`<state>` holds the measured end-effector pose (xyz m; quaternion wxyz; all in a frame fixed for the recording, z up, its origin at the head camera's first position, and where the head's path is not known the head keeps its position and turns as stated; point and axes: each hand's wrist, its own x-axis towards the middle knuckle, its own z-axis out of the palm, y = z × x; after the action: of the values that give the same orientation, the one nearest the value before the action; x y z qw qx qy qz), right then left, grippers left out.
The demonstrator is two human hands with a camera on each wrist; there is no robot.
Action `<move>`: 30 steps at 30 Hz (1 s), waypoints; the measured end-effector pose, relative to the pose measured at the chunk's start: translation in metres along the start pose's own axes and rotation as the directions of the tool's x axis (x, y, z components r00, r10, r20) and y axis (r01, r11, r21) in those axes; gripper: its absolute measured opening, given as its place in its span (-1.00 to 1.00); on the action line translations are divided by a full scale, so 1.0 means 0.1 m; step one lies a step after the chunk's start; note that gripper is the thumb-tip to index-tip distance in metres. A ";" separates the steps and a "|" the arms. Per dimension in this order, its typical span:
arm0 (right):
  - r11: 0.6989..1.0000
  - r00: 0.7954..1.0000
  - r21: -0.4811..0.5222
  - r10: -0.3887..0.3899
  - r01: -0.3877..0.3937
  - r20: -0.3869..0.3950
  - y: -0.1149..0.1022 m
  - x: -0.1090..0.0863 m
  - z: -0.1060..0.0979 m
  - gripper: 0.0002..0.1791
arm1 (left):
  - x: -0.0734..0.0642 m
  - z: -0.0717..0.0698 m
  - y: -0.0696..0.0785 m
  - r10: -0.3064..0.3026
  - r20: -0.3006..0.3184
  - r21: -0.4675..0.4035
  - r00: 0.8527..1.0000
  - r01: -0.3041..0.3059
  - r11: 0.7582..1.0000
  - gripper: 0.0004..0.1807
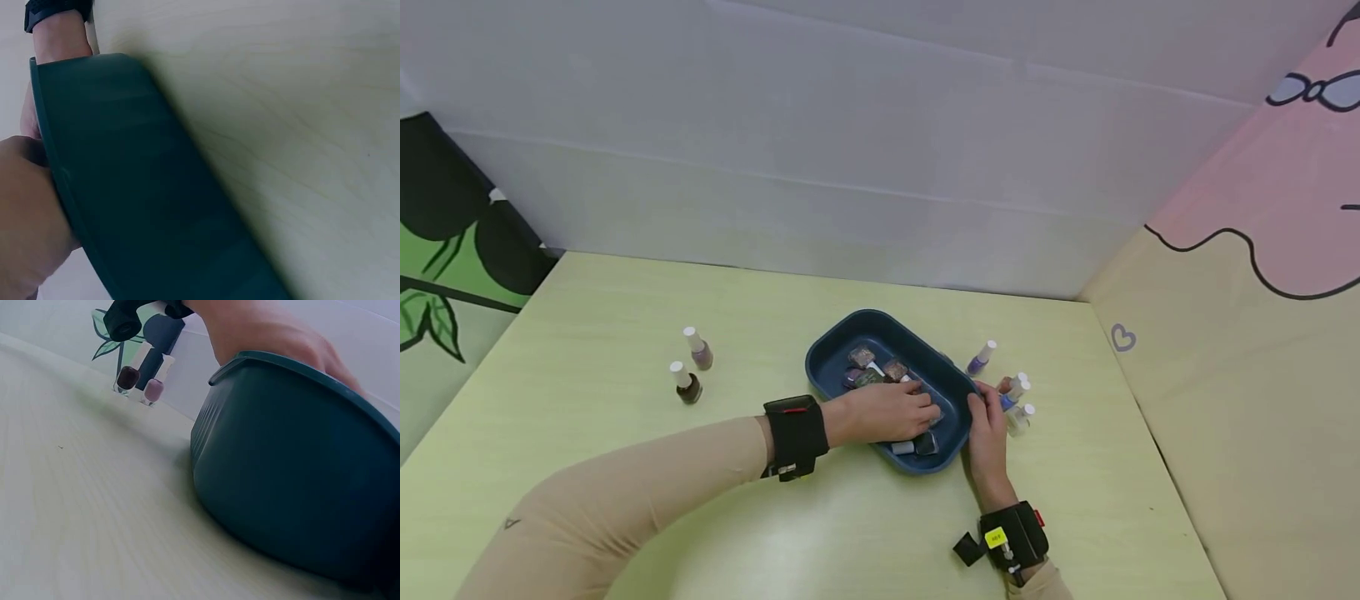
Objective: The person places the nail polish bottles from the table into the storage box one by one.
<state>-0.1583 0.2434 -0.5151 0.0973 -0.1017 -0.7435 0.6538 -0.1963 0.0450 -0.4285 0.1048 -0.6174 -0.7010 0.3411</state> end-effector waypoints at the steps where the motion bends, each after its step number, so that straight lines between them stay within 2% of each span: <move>1: 1.000 1.000 -0.004 -0.001 0.001 -0.001 0.00 0.00 0.00 -0.61 | 0.00 0.00 0.01 0.004 0.007 -0.003 1.000 -0.004 1.000 -0.58; 9: 1.000 1.000 0.001 0.001 -0.001 -0.002 0.00 0.00 0.00 -0.60 | 0.02 -0.01 0.01 0.015 0.060 -0.010 0.998 -0.014 1.000 -0.54; 14: 1.000 1.000 0.010 -0.001 0.001 -0.007 0.01 0.01 0.01 -0.61 | 0.02 0.00 0.00 0.010 0.070 -0.031 0.998 -0.008 1.000 -0.48; 22: 1.000 1.000 -0.006 0.000 0.000 0.003 0.01 0.01 0.00 -0.61 | 0.03 0.03 0.01 -0.026 0.018 -0.157 1.000 0.028 0.987 -0.48; 27: 1.000 1.000 -0.011 0.006 -0.006 0.006 0.01 0.01 -0.01 -0.61 | 0.01 0.04 0.01 -0.042 -0.016 -0.174 0.999 0.039 0.984 -0.52; 30: 1.000 1.000 -0.004 0.004 -0.004 0.006 0.01 0.01 -0.01 -0.61 | -0.03 0.06 0.00 -0.085 -0.064 -0.197 0.994 0.071 0.978 -0.55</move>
<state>-0.1588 0.2444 -0.5158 0.0938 -0.1014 -0.7450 0.6527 -0.1987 0.0398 -0.4323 0.0827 -0.6087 -0.7503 0.2441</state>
